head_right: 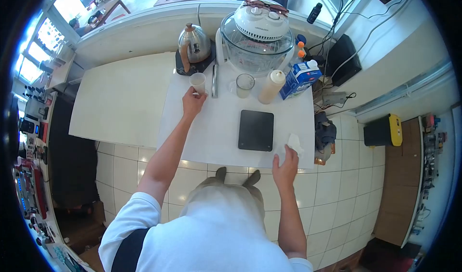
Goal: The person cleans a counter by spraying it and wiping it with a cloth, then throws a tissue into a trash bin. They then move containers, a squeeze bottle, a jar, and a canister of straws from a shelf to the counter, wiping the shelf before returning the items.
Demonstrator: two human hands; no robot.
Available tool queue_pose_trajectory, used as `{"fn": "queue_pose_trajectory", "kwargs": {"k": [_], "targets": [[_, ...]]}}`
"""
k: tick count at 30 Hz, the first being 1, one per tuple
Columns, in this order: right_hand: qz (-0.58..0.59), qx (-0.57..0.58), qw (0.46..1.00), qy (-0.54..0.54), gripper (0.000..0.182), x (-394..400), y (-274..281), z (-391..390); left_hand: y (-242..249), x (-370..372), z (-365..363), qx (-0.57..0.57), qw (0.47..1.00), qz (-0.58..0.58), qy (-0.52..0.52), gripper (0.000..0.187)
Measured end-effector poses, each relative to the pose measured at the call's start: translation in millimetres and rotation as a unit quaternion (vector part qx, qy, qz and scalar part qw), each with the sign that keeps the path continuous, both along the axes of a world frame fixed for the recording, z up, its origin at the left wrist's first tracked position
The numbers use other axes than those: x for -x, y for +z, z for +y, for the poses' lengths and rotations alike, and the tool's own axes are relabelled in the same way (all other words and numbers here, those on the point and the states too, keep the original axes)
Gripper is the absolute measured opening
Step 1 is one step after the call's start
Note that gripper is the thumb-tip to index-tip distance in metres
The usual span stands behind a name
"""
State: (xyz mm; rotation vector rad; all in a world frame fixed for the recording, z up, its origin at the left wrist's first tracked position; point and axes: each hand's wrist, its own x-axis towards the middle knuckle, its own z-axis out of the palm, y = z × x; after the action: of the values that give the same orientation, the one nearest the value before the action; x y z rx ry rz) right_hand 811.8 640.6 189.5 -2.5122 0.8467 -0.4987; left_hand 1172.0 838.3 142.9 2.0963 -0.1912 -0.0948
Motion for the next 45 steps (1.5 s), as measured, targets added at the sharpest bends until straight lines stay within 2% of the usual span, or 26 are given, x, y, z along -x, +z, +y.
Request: {"fn": "queue_pose_trajectory", "kwargs": {"k": [1, 4, 7, 10, 12, 14, 17, 20, 22, 24, 26, 27, 28, 30, 32, 35, 38, 39, 42, 45], "targets": [[0.001, 0.007, 1.000, 0.008, 0.059, -14, -5, 7, -1, 1, 1, -0.007, 1.000, 0.010, -0.005, 0.046], [0.058, 0.008, 0.998, -0.012, 0.073, -55, -9, 23, -8, 10, -1, 0.060, 0.989, -0.123, 0.053, 0.044], [0.103, 0.013, 0.994, -0.041, 0.083, -82, -12, 26, -3, 40, 7, 0.100, 0.985, -0.125, 0.057, 0.041], [0.091, -0.002, 0.995, -0.051, 0.083, -96, -20, 27, -1, 113, 6, 0.046, 0.994, -0.043, -0.093, 0.037], [0.057, -0.028, 0.996, -0.055, 0.081, -100, -28, 31, -17, 148, -1, -0.022, 0.970, -0.071, -0.230, 0.041], [0.005, -0.054, 0.996, -0.065, 0.077, -98, -33, 34, -3, 175, -10, 0.001, 0.971, -0.043, -0.237, 0.041], [0.021, -0.070, 0.997, -0.020, 0.073, -98, -26, 50, 11, 194, -1, 0.001, 0.988, -0.011, -0.155, 0.040], [0.011, -0.130, 0.991, 0.009, 0.072, -101, -24, 72, 14, 198, 35, 0.053, 0.990, 0.068, -0.112, 0.039], [0.009, -0.229, 0.973, 0.033, 0.071, -110, -22, 91, 10, 198, 64, 0.140, 0.984, 0.100, -0.033, 0.039], [-0.007, -0.284, 0.955, 0.079, 0.070, -120, -15, 119, 24, 185, 101, 0.164, 0.952, 0.258, 0.027, 0.041], [-0.010, -0.359, 0.926, 0.116, 0.071, -138, -4, 141, 28, 168, 135, 0.171, 0.946, 0.269, 0.048, 0.042], [-0.014, -0.394, 0.909, 0.134, 0.071, -152, 0, 148, 16, 159, 151, 0.222, 0.937, 0.261, 0.069, 0.041], [-0.030, -0.354, 0.924, 0.142, 0.073, -166, -2, 154, 5, 150, 165, 0.272, 0.924, 0.253, 0.090, 0.040], [-0.061, -0.272, 0.947, 0.157, 0.076, -200, -14, 158, 10, 136, 184, 0.293, 0.922, 0.228, 0.107, 0.040], [-0.119, -0.180, 0.966, 0.140, 0.087, -241, -19, 153, 15, 118, 196, 0.293, 0.927, 0.200, 0.123, 0.039], [-0.158, -0.122, 0.976, 0.084, 0.097, -291, -12, 144, 17, 90, 205, 0.252, 0.946, 0.162, 0.126, 0.038], [-0.113, -0.174, 0.976, 0.065, 0.099, -317, 3, 136, 8, 60, 208, 0.255, 0.944, 0.175, 0.113, 0.037], [-0.135, -0.139, 0.978, 0.080, 0.085, -325, 0, 132, 10, 53, 204, 0.241, 0.948, 0.175, 0.114, 0.036], [-0.114, -0.191, 0.970, 0.094, 0.068, -330, -4, 123, -4, 32, 195, 0.231, 0.954, 0.160, 0.101, 0.036], [-0.171, -0.171, 0.965, 0.098, 0.051, -297, 7, 124, -20, 16, 181, 0.182, 0.975, 0.105, 0.076, 0.035]]}}
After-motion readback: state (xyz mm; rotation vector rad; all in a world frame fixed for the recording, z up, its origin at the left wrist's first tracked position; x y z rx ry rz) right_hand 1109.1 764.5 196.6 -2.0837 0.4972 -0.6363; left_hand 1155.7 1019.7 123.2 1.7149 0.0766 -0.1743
